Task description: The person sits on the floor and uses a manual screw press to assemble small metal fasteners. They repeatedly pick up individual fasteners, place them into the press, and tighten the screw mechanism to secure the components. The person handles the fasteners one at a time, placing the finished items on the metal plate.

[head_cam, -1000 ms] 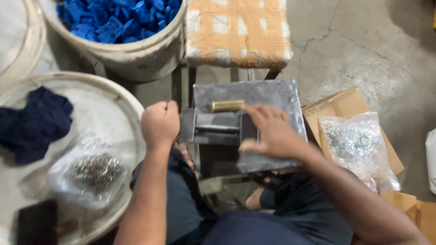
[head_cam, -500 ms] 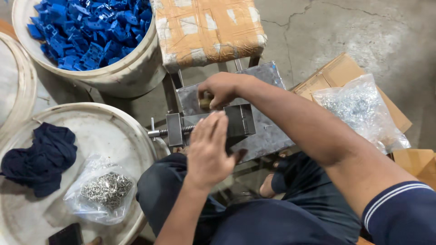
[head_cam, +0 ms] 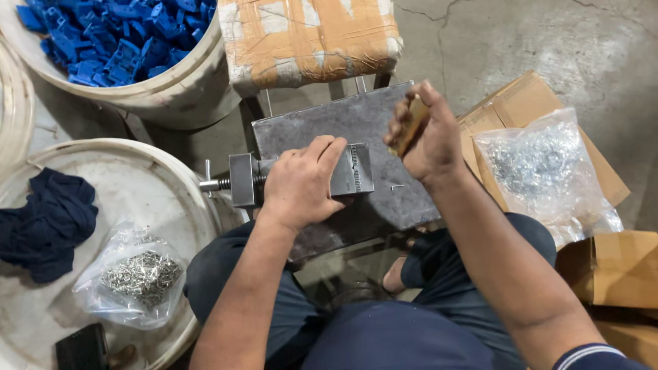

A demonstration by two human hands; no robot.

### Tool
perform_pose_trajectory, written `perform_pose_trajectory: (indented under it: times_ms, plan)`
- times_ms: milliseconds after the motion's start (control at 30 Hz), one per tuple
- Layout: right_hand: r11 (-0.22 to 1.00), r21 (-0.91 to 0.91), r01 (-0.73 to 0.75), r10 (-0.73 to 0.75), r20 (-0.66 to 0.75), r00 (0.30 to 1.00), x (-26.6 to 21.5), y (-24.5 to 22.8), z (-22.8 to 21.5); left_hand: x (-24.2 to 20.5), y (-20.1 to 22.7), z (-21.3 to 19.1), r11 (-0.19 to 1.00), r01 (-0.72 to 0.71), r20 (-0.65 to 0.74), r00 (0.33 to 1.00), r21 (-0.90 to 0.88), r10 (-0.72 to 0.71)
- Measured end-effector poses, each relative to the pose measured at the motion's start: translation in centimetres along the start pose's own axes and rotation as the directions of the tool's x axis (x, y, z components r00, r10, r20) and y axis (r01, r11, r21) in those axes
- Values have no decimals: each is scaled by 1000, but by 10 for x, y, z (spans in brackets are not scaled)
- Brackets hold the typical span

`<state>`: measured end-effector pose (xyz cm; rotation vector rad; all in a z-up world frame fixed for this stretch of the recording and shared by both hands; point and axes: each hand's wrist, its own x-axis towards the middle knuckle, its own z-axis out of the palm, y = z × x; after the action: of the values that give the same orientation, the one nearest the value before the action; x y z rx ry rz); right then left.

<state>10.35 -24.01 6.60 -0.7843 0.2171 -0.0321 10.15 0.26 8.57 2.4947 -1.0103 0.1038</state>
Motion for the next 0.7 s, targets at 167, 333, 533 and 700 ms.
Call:
perform_pose_trajectory:
  times_ms: [167,333,533,700]
  plan:
    - [968,-96,230,-192,299,935,-10,-5,30,13,-1,-6,995,102,64,993,-2,-102]
    - [881,-123,456,-332,525,784,1,-5,59,15,0,-15,989,121,100,989,-81,-113]
    - [802,-364,474,-212,569,795,7,12,74,29,-5,-19,985,168,287,945,-26,-154]
    - [778,-339,529,-289,555,780,5,10,60,30,-9,-20,987,159,302,943,-32,-142]
